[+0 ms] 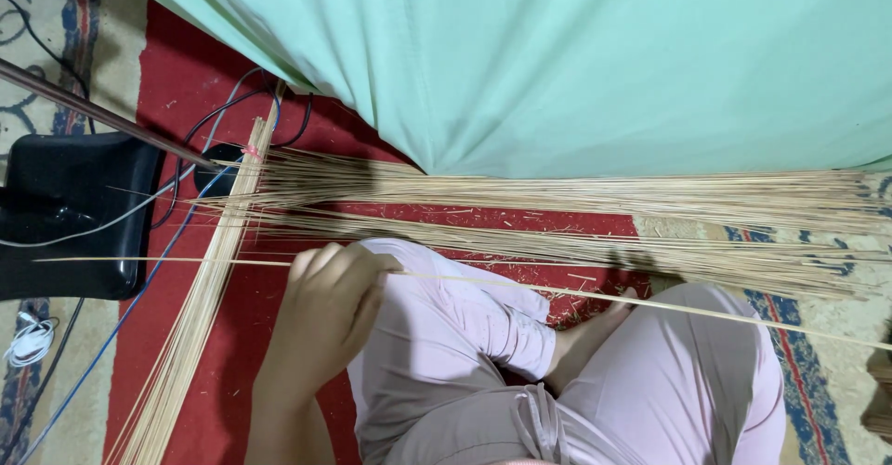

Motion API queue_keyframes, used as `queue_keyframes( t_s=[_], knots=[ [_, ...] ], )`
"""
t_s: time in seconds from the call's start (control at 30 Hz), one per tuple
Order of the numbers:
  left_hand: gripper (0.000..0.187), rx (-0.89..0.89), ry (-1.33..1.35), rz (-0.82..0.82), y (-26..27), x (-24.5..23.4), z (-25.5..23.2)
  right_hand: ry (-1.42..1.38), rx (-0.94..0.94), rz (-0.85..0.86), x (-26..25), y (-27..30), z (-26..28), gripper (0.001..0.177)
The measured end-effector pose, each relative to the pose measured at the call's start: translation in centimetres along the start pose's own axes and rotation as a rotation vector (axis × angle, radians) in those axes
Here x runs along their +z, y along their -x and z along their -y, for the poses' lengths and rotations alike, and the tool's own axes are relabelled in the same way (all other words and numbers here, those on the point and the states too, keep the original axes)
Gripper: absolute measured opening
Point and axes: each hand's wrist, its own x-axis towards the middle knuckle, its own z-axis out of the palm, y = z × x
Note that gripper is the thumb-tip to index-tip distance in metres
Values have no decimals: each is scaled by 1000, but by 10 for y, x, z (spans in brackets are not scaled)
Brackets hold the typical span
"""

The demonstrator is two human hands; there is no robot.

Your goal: Sort thin wooden sticks and organize them into bundles while sitting on the floor

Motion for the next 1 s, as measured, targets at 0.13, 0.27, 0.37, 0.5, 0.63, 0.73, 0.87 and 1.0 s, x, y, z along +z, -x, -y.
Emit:
queue_keyframes(
  t_s=[0.13,0.27,0.37,0.5,0.63,0.73,0.87,1.0],
  knots=[
    [15,122,10,-288,-1,37,72,44,-370,-220,-80,45,-34,38],
    [13,-10,166,-333,-18,116,142,67,-1190,-601,-148,203,98,22],
    [14,-189,304,-194,-37,161,163,170,-1166,-505,-103,184,144,19],
    [29,-578,0,298,-52,211,188,207,-1107,-426,-57,144,163,13],
    [49,-510,-256,465,-61,241,211,210,-1067,-339,-37,139,168,14],
    [40,-458,-255,634,-67,239,190,309,-1070,-296,-38,148,179,21],
    [35,-460,-135,743,-75,261,200,350,-1041,-212,-43,175,202,28],
    [23,-245,-167,613,-79,277,202,433,-1035,-15,-44,182,223,41]
  ],
)
